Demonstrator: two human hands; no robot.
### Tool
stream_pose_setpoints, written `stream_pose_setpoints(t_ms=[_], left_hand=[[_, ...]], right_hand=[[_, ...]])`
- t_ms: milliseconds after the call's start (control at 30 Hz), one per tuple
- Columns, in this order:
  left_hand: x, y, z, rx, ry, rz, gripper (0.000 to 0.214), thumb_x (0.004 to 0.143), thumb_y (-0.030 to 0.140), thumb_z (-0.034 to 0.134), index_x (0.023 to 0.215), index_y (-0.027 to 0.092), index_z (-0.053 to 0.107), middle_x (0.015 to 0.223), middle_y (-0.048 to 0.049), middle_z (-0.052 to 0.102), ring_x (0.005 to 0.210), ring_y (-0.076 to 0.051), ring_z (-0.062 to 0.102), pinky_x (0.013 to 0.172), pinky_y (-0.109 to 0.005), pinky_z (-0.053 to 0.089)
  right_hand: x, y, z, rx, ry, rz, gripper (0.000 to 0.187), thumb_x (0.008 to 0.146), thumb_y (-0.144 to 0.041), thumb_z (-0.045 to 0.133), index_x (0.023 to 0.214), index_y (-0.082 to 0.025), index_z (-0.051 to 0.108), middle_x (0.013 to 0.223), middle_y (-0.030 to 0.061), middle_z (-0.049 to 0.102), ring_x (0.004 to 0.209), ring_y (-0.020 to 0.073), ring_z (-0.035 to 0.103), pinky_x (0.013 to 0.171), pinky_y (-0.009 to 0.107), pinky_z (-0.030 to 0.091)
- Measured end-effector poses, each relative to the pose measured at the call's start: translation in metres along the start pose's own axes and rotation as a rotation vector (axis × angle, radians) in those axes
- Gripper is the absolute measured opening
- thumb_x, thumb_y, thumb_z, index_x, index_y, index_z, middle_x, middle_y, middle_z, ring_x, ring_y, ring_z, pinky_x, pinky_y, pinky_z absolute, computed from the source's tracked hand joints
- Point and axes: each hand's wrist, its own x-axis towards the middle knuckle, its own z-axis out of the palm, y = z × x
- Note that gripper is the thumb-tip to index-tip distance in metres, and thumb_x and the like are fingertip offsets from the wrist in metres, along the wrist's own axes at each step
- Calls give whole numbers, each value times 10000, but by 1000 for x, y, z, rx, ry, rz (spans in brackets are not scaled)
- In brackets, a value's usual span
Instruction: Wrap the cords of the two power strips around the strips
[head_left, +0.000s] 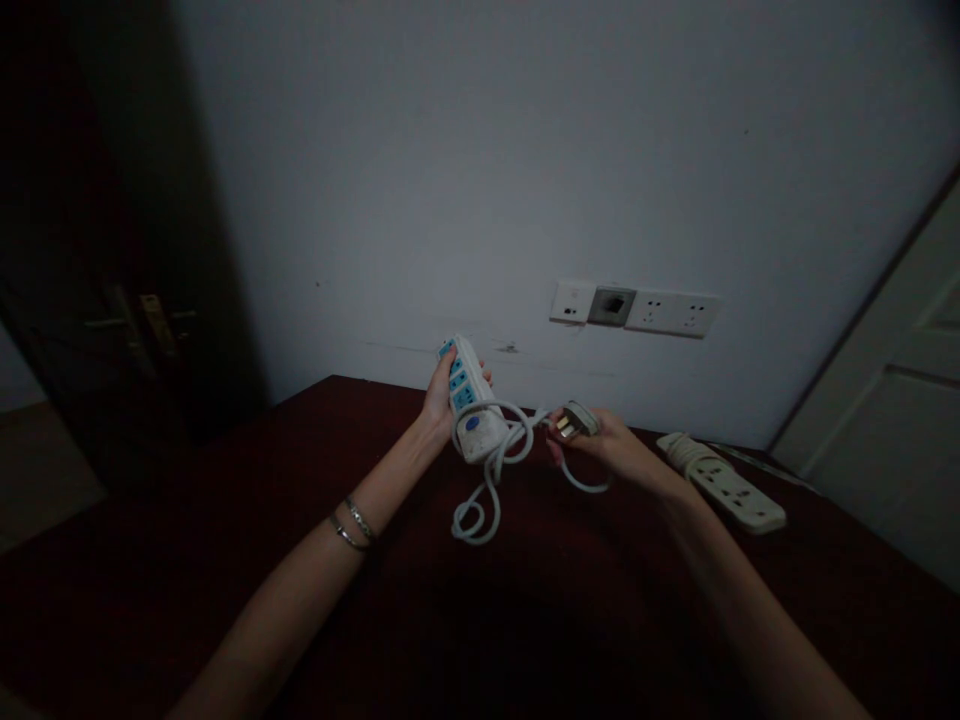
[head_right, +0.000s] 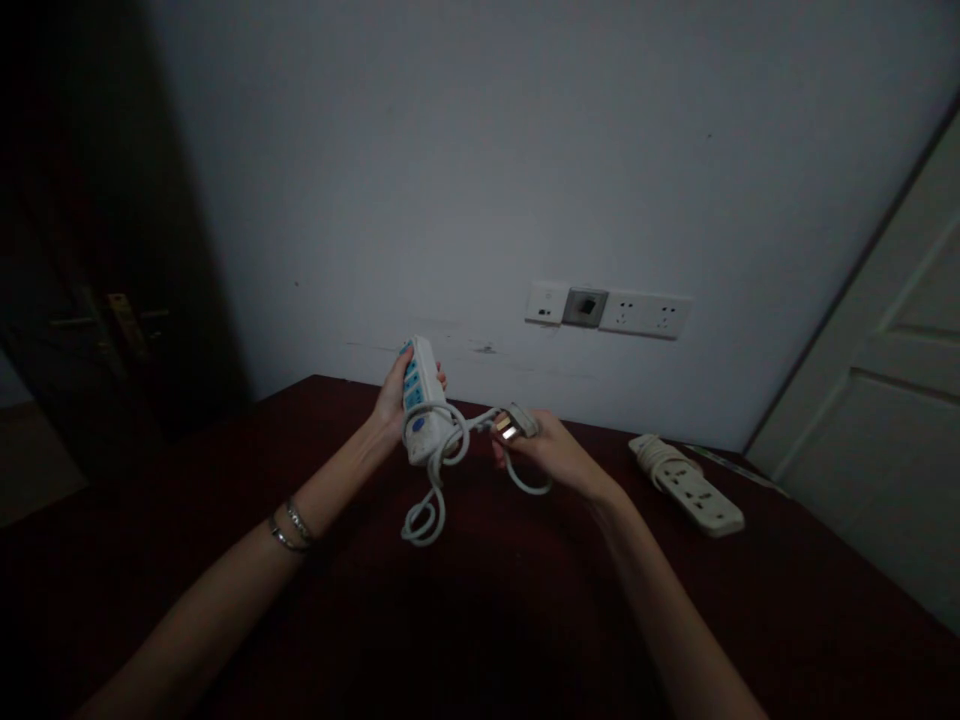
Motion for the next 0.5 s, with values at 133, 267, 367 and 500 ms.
stream_pose_setpoints(t_ms=[133,267,367,500], left_hand=[[-2,-2,2,175,13,-23,462,841,523,454,871,92,617,510,-78,606,415,-151,560,414,-236,434],[-3,-4,2,236,-25,-92,489,842,558,425,844,102,601,508,-82,604,402,-145,549,381,-225,413],[-6,-9,0,258,-84,-129,466,808,566,479,845,114,590,494,-63,593,383,-138,533,362,-219,401],[-15,-22,6,355,-194,-327,514,794,597,474,842,98,585,513,-83,605,390,-148,544,351,-220,403]], right_hand=[[-2,-8,-6,-166,263,-90,119,608,-261,628,683,-171,604,629,-11,575,569,128,523,581,270,431],[-4,-15,-5,-302,375,-167,103,575,-206,581,648,-164,641,651,6,622,618,146,541,607,272,422],[-4,-15,-11,-368,494,-195,141,575,-190,560,662,-164,667,653,12,638,618,152,550,600,272,423],[-5,-3,-41,-383,778,-153,165,569,-219,602,687,-148,692,660,38,654,618,168,563,562,273,421]])
